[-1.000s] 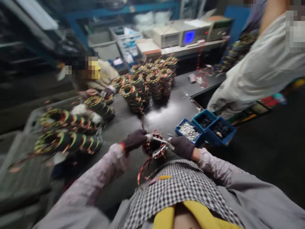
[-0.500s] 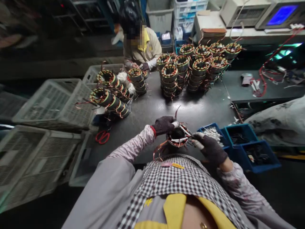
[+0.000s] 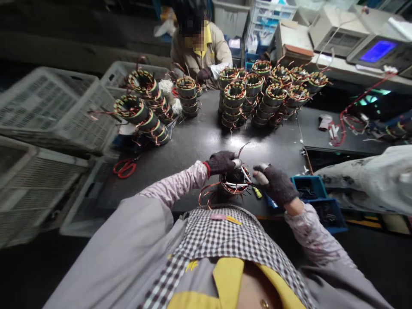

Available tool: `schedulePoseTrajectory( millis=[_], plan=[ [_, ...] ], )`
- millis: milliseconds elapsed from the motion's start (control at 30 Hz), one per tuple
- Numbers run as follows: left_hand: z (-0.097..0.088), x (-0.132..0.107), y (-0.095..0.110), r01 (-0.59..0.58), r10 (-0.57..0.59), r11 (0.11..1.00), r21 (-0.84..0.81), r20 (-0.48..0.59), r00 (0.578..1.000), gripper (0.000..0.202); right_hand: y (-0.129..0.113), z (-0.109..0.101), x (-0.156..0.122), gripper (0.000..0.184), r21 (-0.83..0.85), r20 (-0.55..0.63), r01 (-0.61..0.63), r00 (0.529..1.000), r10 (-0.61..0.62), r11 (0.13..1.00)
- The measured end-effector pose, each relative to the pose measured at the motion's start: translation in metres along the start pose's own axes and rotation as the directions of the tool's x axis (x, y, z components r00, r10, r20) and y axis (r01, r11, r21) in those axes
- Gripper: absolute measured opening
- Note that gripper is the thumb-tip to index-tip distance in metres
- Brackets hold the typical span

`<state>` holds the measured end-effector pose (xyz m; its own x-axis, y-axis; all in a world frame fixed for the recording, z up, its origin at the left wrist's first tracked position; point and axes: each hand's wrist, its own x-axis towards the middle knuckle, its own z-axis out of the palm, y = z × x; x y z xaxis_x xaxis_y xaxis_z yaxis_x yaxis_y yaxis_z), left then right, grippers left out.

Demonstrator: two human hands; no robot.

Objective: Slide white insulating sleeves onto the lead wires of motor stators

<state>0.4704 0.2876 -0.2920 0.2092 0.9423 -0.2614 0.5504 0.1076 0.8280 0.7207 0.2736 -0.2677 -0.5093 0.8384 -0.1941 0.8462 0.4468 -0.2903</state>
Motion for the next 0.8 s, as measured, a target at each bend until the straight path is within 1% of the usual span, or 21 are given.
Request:
schedulePoseTrajectory(
  millis=[33,67,133,167,233,267,300,367,400,433,467,533,600,633,700,733,800],
  plan=[
    [0.000,0.002,-0.002,0.041,-0.038,0.988,-0.147,0.025,0.999,0.024,-0.008,-0.001,0.008,0.044,-0.009,-0.025,-0.031,0.999,0.031,0.999],
    [0.001,0.003,-0.004,0.083,-0.069,0.956,-0.281,0.062,0.996,0.024,-0.017,0.001,0.015,0.044,-0.019,-0.003,-0.055,0.998,0.055,0.998],
    [0.001,0.004,-0.008,0.132,-0.094,0.853,-0.505,0.099,0.991,0.024,-0.032,0.008,0.029,0.043,-0.043,0.116,-0.079,0.990,0.083,0.996],
    [-0.001,0.003,-0.010,0.126,-0.094,0.799,-0.588,0.084,0.992,0.026,-0.038,0.013,0.033,0.043,-0.047,0.164,-0.089,0.982,0.095,0.995],
    [-0.013,-0.001,-0.012,0.066,-0.090,0.715,-0.696,0.002,0.996,0.036,-0.042,0.023,0.036,0.047,-0.012,0.195,-0.119,0.974,0.119,0.993],
    [-0.024,-0.003,-0.013,0.008,-0.089,0.679,-0.734,-0.071,0.994,0.041,-0.042,0.028,0.035,0.050,0.016,0.191,-0.142,0.972,0.136,0.990],
    [-0.036,-0.004,-0.013,-0.066,-0.088,0.638,-0.767,-0.158,0.984,0.044,-0.040,0.031,0.033,0.053,0.043,0.182,-0.168,0.971,0.157,0.985],
    [-0.060,-0.007,-0.014,-0.197,-0.113,0.537,-0.820,-0.302,0.947,0.045,-0.034,0.037,0.030,0.055,0.108,0.163,-0.197,0.970,0.178,0.975],
    [-0.068,-0.009,-0.014,-0.232,-0.136,0.494,-0.838,-0.338,0.931,0.043,-0.031,0.038,0.029,0.056,0.154,0.146,-0.189,0.975,0.167,0.970],
    [-0.073,-0.010,-0.015,-0.231,-0.152,0.477,-0.848,-0.338,0.929,0.039,-0.027,0.040,0.027,0.056,0.215,0.114,-0.164,0.983,0.142,0.963],
    [-0.072,-0.013,-0.015,-0.193,-0.152,0.493,-0.848,-0.302,0.941,0.036,-0.023,0.041,0.026,0.058,0.292,0.063,-0.126,0.992,0.112,0.948],
    [-0.059,-0.020,-0.014,-0.093,-0.093,0.590,-0.802,-0.181,0.979,0.034,-0.015,0.042,0.023,0.061,0.479,-0.101,-0.019,0.992,0.077,0.877],
    [-0.036,-0.030,-0.011,-0.086,0.027,0.664,-0.742,-0.091,0.995,0.039,-0.008,0.039,0.018,0.062,0.651,-0.267,0.098,0.958,0.106,0.752],
    [-0.025,-0.035,-0.009,-0.106,0.088,0.682,-0.723,-0.063,0.994,0.042,-0.007,0.035,0.016,0.061,0.712,-0.316,0.147,0.940,0.126,0.687],
    [-0.006,-0.044,-0.003,-0.155,0.170,0.692,-0.705,-0.050,0.984,0.046,-0.009,0.027,0.012,0.055,0.778,-0.347,0.219,0.931,0.112,0.589],
    [0.001,-0.047,0.000,-0.169,0.186,0.698,-0.696,-0.052,0.981,0.047,-0.013,0.023,0.012,0.051,0.793,-0.342,0.240,0.936,0.083,0.560],
    [0.011,-0.048,0.005,-0.171,0.189,0.726,-0.667,-0.045,0.981,0.046,-0.022,0.017,0.011,0.045,0.804,-0.333,0.262,0.942,0.039,0.534]
  ],
)
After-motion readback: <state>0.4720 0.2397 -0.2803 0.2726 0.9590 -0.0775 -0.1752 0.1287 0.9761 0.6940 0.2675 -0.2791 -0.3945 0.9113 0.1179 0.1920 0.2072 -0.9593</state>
